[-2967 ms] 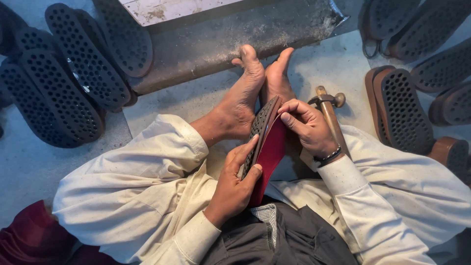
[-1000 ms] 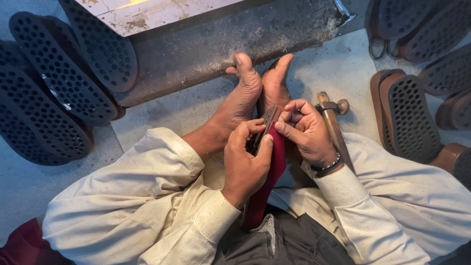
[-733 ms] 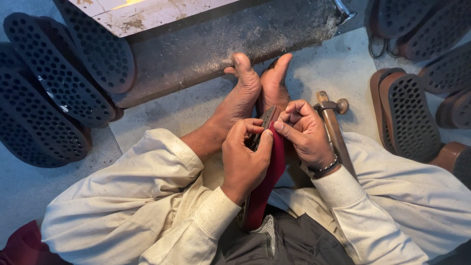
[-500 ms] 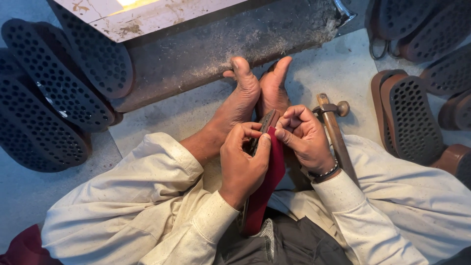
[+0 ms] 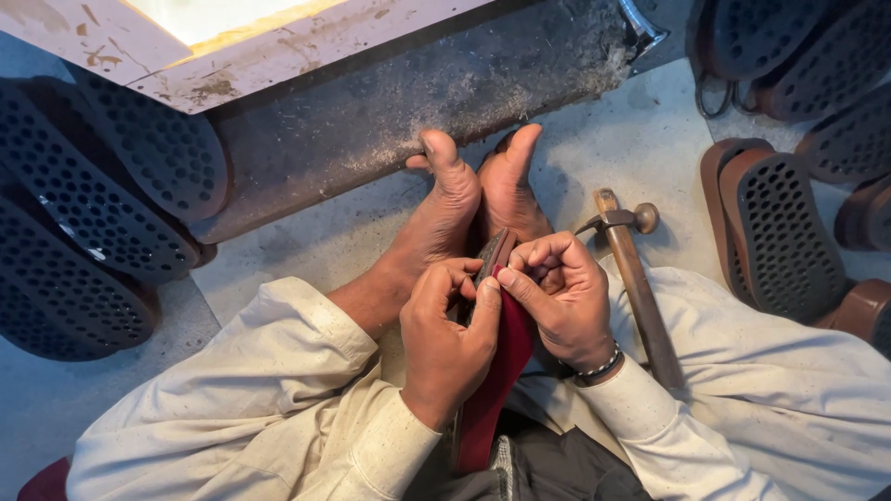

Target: Assembling a shoe by fitting and hammering the upper material onto the sole while using feet for stability.

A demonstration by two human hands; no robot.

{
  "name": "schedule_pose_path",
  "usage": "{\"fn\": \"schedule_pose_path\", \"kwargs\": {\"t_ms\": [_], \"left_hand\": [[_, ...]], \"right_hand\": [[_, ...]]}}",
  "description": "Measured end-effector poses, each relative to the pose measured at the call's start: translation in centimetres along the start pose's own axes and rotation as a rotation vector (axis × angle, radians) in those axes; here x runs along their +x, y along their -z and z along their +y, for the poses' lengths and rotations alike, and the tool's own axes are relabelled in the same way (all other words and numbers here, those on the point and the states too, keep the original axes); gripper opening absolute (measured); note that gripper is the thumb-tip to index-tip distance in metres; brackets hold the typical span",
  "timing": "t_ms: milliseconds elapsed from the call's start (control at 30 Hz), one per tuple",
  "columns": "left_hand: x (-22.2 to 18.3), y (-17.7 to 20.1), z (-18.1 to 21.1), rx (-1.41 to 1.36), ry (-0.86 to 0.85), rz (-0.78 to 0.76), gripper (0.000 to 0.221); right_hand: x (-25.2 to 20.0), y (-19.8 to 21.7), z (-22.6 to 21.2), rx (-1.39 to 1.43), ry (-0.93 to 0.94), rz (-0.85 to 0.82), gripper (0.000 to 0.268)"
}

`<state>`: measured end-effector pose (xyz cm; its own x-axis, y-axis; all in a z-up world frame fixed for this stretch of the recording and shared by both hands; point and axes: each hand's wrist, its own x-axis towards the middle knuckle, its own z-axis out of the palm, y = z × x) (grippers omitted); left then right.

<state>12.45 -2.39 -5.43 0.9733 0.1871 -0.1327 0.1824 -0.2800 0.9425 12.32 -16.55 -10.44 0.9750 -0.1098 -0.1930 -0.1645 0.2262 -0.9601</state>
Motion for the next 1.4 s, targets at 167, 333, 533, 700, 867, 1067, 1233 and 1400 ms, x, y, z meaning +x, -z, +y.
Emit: {"fn": "schedule_pose_path", "kwargs": {"t_ms": [167, 333, 533, 700, 867, 1067, 1233, 1400], "left_hand": [[0.3, 0.0, 0.5, 0.02, -0.016, 0.019, 0.007], [0.3, -0.3, 0.1, 0.012, -0.014, 0.05, 0.013], [-1.7, 1.4, 1.5, 0.048, 0.149, -0.037, 0.023], [-5.5, 3.6, 1.0, 0.301, 0.154, -0.297, 0.076], [-5.7, 4.0, 1.4, 0.189, 0.158, -0.217, 0.074], [-6.3, 4.5, 2.6, 0.151, 0.202, -0.195, 0.074], [-6.7, 5.2, 3.1, 0.079, 0.351, -0.171, 0.079], [-7.1, 5.2, 1.7, -0.235, 0.376, -0.154, 0.064]], "right_hand": [[-0.1, -0.5, 0.1, -0.028, 0.011, 0.046, 0.03], [0.2, -1.6, 0.2, -0.095, -0.012, 0.165, 0.027], [0.9, -1.9, -2.1, -0.09, -0.239, 0.128, 0.025], [-0.3, 0.5, -3.5, -0.479, -0.021, 0.075, 0.018], [0.2, 8.5, -2.1, -1.324, 0.243, 0.16, 0.034], [0.1, 10.8, -2.3, -1.402, -0.262, 0.113, 0.042], [-1.2, 8.1, -5.4, -1.183, -0.28, 0.137, 0.043], [-2.2, 4.6, -7.9, -0.336, -0.369, 0.076, 0.029]]}}
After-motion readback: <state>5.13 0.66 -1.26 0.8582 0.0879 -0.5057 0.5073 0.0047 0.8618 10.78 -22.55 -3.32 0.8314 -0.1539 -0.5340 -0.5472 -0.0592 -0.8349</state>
